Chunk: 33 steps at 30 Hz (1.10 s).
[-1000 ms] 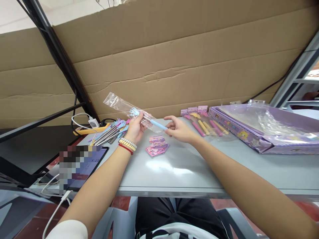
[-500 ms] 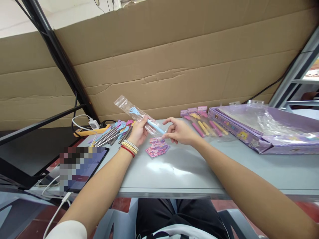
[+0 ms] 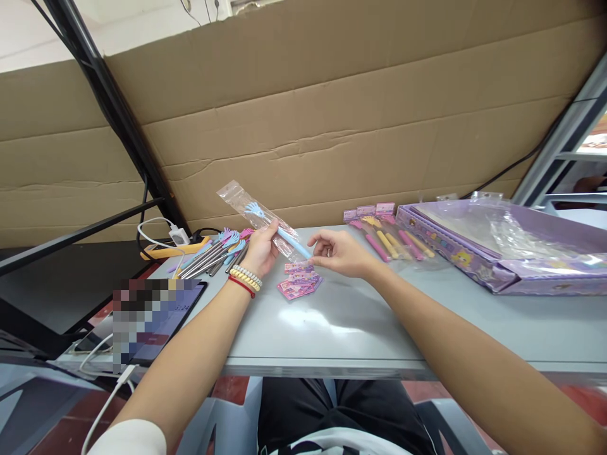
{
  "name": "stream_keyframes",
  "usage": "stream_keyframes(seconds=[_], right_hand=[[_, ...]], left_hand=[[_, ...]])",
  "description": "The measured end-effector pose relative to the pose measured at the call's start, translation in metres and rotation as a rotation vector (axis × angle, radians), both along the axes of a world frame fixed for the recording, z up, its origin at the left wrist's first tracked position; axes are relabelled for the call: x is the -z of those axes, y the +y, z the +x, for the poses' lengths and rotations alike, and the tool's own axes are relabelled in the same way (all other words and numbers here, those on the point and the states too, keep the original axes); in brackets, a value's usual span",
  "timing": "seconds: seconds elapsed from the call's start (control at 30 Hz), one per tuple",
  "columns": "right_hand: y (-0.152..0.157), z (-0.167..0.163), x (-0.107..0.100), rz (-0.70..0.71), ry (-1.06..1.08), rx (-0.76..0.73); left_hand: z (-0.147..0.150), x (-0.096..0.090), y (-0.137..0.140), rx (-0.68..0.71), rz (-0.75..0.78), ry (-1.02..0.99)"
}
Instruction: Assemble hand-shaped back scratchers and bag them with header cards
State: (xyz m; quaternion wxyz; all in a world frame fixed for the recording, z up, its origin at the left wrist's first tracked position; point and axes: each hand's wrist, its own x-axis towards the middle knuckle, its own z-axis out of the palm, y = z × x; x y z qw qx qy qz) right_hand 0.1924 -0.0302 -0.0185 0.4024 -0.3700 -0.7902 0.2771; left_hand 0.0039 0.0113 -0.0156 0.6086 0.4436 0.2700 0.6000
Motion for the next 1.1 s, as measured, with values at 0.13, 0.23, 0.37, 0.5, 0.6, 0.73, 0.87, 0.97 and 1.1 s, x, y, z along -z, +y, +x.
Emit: stream_keyframes(seconds=[0.13,0.23,0.37,0.5,0.6,0.73,0.87,0.97,1.1], right_hand=[[0.000,0.000,-0.001,0.081,-0.044,0.001],[0.000,0.001,-0.001,0.131,-0.093,0.014],[0.002,0.002,0.002,0.242,-0.163,0.055],[0.005,0.001,0.006,0.348,-0.198,0.074],[0.006,-0.001,0.009,0.388,-0.245,0.087],[0.007,-0.003,0.013,0.444,-0.254,0.141],[0.007,-0.004,0.012,0.453,-0.231,0.205],[0.007,-0.004,0.010,0.460,-0.207,0.269],[0.005,-0.004,0.009,0.429,-0.217,0.258]], left_hand=[[-0.001,0.000,0.002,-0.022,-0.020,0.004],[-0.002,0.000,0.003,-0.030,-0.038,0.006],[0.000,0.000,0.002,-0.036,-0.050,-0.008],[0.005,0.002,-0.004,0.021,-0.079,0.055],[0.009,0.002,-0.009,0.065,-0.070,0.076],[0.011,0.002,-0.012,0.087,-0.067,0.069],[0.013,0.002,-0.014,0.131,-0.067,0.072],[0.016,0.004,-0.017,0.212,-0.093,0.096],[0.018,0.007,-0.019,0.256,-0.107,0.110]])
